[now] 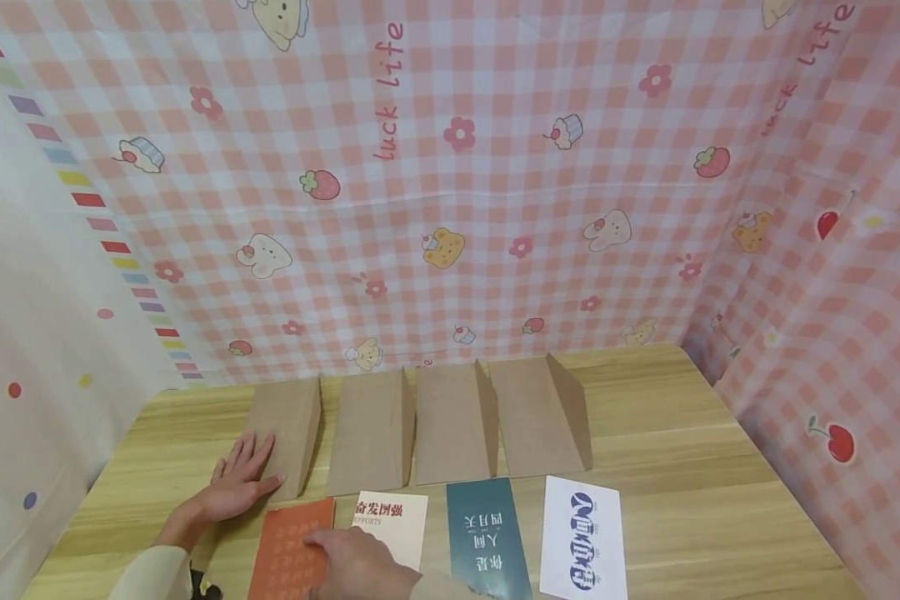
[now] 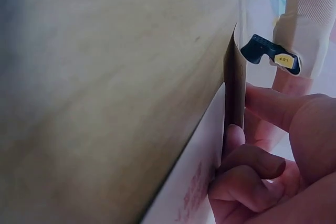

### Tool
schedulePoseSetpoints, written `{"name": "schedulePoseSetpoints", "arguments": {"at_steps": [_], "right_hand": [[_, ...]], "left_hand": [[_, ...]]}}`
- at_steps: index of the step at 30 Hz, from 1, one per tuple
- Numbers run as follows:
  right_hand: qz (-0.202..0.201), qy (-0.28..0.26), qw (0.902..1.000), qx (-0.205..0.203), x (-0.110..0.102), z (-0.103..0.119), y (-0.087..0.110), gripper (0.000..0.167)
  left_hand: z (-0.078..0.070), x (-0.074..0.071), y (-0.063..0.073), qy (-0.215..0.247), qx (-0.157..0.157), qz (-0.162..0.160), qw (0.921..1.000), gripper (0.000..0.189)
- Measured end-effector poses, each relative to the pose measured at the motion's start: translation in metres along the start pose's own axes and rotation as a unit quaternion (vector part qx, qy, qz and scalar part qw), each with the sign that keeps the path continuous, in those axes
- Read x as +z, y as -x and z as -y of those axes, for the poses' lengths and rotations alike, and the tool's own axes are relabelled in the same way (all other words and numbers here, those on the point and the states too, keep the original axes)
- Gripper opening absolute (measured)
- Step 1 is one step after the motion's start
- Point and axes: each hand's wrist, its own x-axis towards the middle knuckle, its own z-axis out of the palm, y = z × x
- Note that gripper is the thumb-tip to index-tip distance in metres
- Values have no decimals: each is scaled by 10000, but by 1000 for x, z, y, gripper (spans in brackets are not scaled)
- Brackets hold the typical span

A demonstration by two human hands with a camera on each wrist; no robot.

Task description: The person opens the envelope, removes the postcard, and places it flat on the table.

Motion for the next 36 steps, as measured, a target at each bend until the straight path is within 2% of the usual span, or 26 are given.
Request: {"name": "schedulePoseSetpoints", "arguments": {"at_steps": [11, 16, 22, 25, 36], "right_hand": [[-45, 154, 9999, -45, 1, -1, -2, 57], [-123, 389, 9991, -84, 2, -1, -3, 57], [-105, 367, 9990, 248, 4, 1, -3, 55], [-121, 411, 9983, 393, 4, 3, -2, 55], [-81, 456, 9977, 503, 3, 7, -2, 55]], "left_hand": [[1, 0, 1, 42, -4, 25, 10000, 82], [1, 1, 3, 101, 65, -41, 9999, 83], [4, 4, 3, 212, 283, -200, 9992, 86], [5, 4, 3, 239, 297, -217, 9990, 88], [13, 3, -1, 289, 466, -216, 9983, 93]]}}
